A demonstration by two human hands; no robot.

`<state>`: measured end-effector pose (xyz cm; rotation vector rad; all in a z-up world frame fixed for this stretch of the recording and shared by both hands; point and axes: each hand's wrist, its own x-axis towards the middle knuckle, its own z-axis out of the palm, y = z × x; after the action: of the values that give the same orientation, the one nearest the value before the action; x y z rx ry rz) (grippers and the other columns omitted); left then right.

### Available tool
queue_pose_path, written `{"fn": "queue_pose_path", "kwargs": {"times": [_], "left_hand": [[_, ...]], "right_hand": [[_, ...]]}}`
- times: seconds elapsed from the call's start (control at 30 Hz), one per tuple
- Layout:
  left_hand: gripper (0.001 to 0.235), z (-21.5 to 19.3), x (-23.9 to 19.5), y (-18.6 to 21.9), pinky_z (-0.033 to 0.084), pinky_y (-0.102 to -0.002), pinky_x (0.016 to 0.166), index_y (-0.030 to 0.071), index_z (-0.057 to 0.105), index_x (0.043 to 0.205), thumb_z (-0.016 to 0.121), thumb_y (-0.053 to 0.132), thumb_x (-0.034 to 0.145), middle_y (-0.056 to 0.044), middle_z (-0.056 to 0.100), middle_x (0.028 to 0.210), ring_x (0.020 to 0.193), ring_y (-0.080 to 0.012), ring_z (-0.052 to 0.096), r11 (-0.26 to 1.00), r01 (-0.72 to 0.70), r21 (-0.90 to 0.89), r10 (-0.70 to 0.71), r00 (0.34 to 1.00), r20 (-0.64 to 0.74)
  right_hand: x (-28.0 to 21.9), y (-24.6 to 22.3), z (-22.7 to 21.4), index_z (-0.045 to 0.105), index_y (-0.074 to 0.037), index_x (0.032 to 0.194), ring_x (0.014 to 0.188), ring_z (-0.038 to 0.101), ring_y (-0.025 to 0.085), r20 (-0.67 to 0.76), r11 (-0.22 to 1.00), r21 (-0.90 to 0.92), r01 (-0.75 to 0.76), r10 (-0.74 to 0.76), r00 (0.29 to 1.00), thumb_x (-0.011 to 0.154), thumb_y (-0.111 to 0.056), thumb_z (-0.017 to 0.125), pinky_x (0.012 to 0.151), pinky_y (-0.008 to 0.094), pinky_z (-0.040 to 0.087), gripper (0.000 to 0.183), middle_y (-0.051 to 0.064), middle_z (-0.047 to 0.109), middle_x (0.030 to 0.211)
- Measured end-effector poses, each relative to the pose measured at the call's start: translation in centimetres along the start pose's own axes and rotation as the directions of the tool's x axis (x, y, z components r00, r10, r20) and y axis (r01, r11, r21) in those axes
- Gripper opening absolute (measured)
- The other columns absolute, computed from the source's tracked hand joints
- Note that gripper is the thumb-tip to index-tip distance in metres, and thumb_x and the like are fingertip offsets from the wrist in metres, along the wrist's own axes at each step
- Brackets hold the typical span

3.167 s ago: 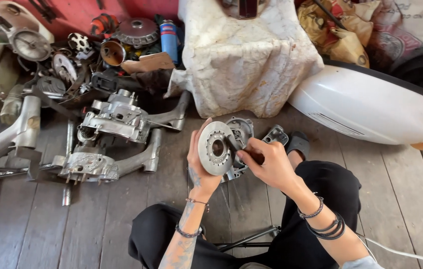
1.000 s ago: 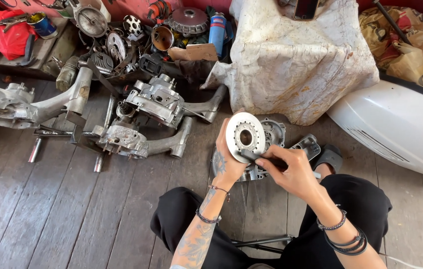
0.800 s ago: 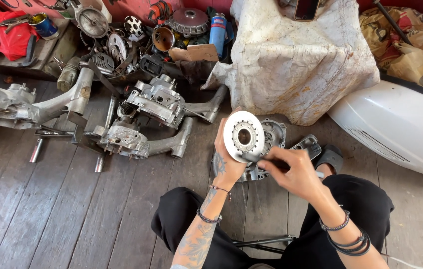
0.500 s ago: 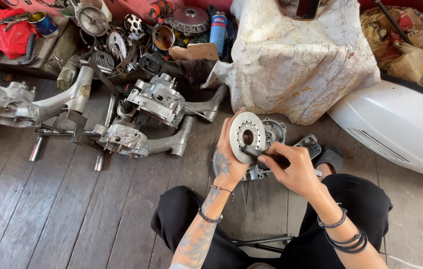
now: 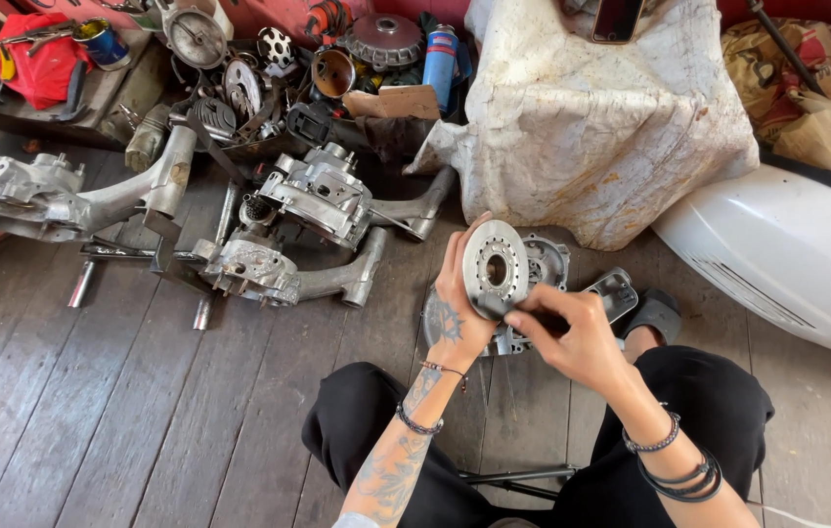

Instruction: Cleaning a motorcycle gear component by scraping debris from its teeth with a small tool.

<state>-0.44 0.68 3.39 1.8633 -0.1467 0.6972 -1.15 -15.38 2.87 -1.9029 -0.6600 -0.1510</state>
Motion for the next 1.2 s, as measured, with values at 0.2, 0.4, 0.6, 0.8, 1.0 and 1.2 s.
{"fn": "queue_pose_path", "kwargs": {"times": [0.2,0.4,0.6,0.8,1.0,1.2], "left_hand": [[0.079,1.3,-0.8,-2.7,0.061,-0.043,0.080,0.012,0.058,0.139,0.088,0.038,0.071,-0.006,0.063,0.111,0.090,-0.0346,0.072,0.999,-0.053,0.000,0.053,0.998,0.041],[0.057,0.5,-0.3,-0.9,0.058,-0.047,0.088,0.006,0.060,0.135,0.072,0.033,0.085,-0.015,0.065,0.114,0.100,-0.0415,0.071,0.991,-0.068,-0.111,0.073,0.996,0.042],[0.063,-0.9,-0.9,-0.4,0.057,-0.043,0.086,0.007,0.051,0.144,0.050,0.051,0.098,-0.012,0.061,0.124,0.108,-0.0327,0.068,0.998,-0.031,-0.054,0.038,0.991,0.130],[0.065,-1.5,-2.1,-1.0,0.059,-0.045,0.077,0.007,0.049,0.146,0.049,0.048,0.094,-0.013,0.061,0.133,0.116,-0.0336,0.067,0.998,-0.040,0.056,0.029,0.981,0.191],[0.070,-1.3,-2.8,-1.4,0.056,-0.043,0.079,0.005,0.041,0.152,0.068,0.017,0.089,-0.014,0.060,0.120,0.105,-0.0310,0.064,0.985,-0.148,0.088,0.114,0.943,0.314],[0.070,-1.2,-2.8,0.1,0.055,-0.049,0.082,0.012,0.042,0.152,0.061,0.024,0.085,-0.010,0.059,0.123,0.107,-0.0349,0.066,0.998,-0.037,0.047,0.016,0.923,0.384]], "right_hand": [[0.3,-1.0,0.0,0.073,-0.010,0.076,0.033,0.045,0.011,0.003,1.000,-0.017,-0.004,0.004,1.000,0.087,-0.011,0.075,0.037,0.022,0.037,0.012,0.004,0.058,0.042],[-0.4,1.0,0.6,0.073,-0.015,0.080,0.040,0.055,0.015,-0.084,0.994,-0.113,0.009,-0.018,0.996,0.088,-0.019,0.076,0.045,0.027,0.044,0.009,0.001,0.063,0.050],[-0.2,-0.5,1.2,0.063,-0.010,0.079,0.053,0.045,0.006,-0.009,0.984,-0.159,-0.081,0.081,0.997,0.093,-0.020,0.072,0.056,0.023,0.040,0.019,-0.003,0.057,0.058],[0.1,-0.4,1.6,0.068,-0.007,0.083,0.055,0.048,0.006,0.005,0.993,-0.108,-0.052,0.053,0.999,0.093,-0.018,0.071,0.056,0.021,0.041,0.015,-0.003,0.061,0.061],[0.5,0.1,-0.2,0.068,-0.007,0.086,0.056,0.045,0.008,-0.114,0.956,-0.208,-0.208,0.187,0.976,0.101,-0.023,0.070,0.058,0.026,0.037,0.022,-0.001,0.058,0.061],[-0.7,0.0,-0.5,0.068,-0.008,0.083,0.064,0.050,0.006,-0.104,0.960,-0.192,-0.205,0.188,0.977,0.096,-0.023,0.072,0.066,0.024,0.042,0.020,-0.003,0.062,0.066]]}}
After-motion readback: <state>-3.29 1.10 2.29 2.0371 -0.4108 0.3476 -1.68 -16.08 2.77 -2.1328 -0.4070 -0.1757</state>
